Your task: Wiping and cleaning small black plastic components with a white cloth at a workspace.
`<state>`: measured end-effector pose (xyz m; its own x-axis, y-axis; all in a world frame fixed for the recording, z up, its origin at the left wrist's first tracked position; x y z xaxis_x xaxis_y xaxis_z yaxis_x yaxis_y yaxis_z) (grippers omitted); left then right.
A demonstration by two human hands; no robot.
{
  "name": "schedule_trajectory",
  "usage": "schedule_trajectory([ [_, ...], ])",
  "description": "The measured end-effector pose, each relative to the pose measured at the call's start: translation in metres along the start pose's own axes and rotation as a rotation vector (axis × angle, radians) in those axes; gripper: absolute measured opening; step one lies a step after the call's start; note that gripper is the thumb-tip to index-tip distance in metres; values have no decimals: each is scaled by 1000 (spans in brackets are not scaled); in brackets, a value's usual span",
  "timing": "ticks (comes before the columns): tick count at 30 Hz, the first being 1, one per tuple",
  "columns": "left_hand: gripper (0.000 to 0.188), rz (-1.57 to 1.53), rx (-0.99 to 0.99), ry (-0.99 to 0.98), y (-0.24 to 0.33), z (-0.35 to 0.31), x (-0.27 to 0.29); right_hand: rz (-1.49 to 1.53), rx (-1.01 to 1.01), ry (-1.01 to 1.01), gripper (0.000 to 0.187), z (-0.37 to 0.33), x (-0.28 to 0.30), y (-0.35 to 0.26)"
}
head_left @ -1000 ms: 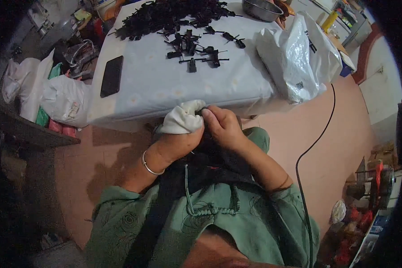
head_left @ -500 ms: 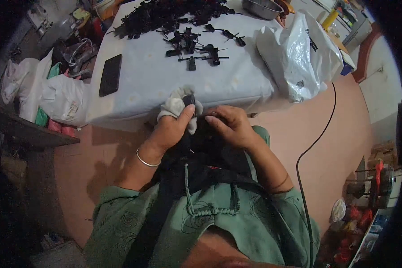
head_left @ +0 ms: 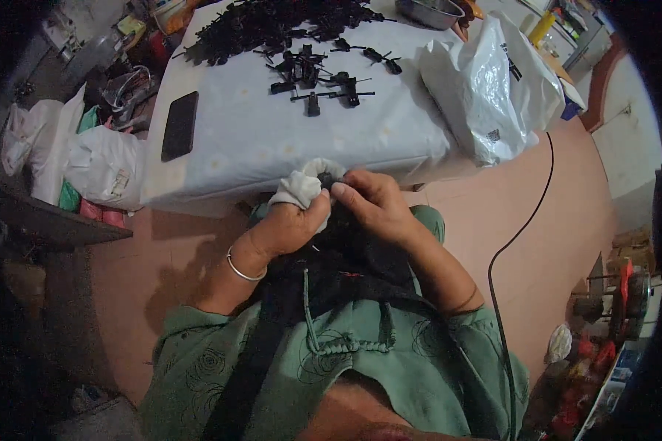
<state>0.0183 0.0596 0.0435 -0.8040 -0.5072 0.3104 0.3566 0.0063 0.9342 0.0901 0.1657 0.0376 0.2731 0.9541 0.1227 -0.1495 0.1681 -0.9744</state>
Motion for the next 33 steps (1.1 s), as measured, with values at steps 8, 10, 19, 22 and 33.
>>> schedule_trajectory([
  [8,20,249,-98,85,-2,8,-3,-204,68,-57,24,7,-5,6],
  [10,18,302,-127,79,-1,10,-4,-169,42,-46,24,8,-9,18],
  [19,21,508,-70,50,-8,19,5,-370,-103,15,21,30,29,42],
  [22,24,566,-246,102,-10,14,13,-784,83,412,18,63,71,17],
  [33,25,380,-150,167,-37,18,23,-977,171,288,15,88,76,44],
])
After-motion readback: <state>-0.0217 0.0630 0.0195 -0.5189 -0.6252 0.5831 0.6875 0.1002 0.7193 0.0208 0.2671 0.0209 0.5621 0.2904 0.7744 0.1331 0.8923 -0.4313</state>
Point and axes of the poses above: each hand's wrist, its own z-axis towards the middle knuckle, its own x-axis out of the back of the hand, y = z × x, the point moved 5 cm from there along z, towards the middle knuckle, and after that the axes turned 6 degrees about z, right-handed, at the moved point
